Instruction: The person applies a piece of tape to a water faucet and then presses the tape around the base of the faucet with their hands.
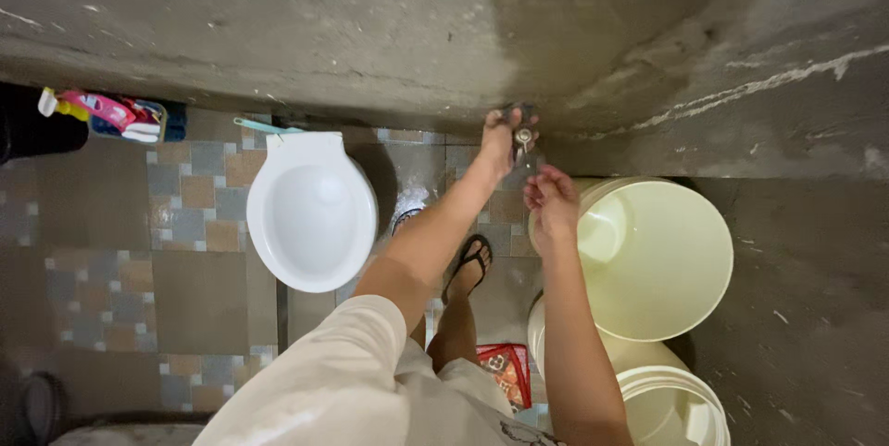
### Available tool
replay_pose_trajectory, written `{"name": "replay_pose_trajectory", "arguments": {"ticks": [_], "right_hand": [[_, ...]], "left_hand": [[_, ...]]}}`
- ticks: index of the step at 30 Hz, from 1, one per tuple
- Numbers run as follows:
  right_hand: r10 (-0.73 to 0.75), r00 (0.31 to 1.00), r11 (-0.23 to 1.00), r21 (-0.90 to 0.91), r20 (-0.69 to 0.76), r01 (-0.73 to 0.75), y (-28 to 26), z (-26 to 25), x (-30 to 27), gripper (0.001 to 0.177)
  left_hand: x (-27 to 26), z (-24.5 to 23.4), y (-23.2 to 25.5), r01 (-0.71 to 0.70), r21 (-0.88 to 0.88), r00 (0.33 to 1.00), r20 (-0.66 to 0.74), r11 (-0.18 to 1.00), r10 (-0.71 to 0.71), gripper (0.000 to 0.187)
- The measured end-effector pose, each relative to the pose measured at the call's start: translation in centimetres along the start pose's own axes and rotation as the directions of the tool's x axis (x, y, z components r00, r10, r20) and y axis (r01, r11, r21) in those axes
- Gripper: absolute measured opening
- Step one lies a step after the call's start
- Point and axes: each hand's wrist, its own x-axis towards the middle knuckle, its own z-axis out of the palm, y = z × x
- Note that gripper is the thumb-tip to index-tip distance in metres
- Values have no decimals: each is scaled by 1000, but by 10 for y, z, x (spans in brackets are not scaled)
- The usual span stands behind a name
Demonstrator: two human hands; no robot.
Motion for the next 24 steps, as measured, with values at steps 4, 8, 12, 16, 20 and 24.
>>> {"name": "replay_pose_trajectory", "arguments": {"ticks": [4,8,12,16,20,24], "right_hand": [[53,997,998,15,49,-54,24,-18,17,16],[119,992,989,-80,-34,-121,25,-22,13,17],[30,1000,984,-174,-6,-30,14,-21,7,17],[-84,996,980,-179,44,90,-4,-6,12,22],[-80,993,956,-276,88,101,-20,26,61,25],[-118,987,960,-243,105,140,-13,41,107,16]], "left_hand": [[-16,5,11,6,11,999,49,1000,-6,23],[-12,3,6,2,9,997,77,1000,-3,30],[-14,-1,5,-80,277,994,99,958,55,28],[6,-6,14,-74,394,993,115,916,30,23],[13,-20,-4,81,103,987,132,991,-94,39],[27,-27,-8,202,-36,976,89,979,-198,38]]}}
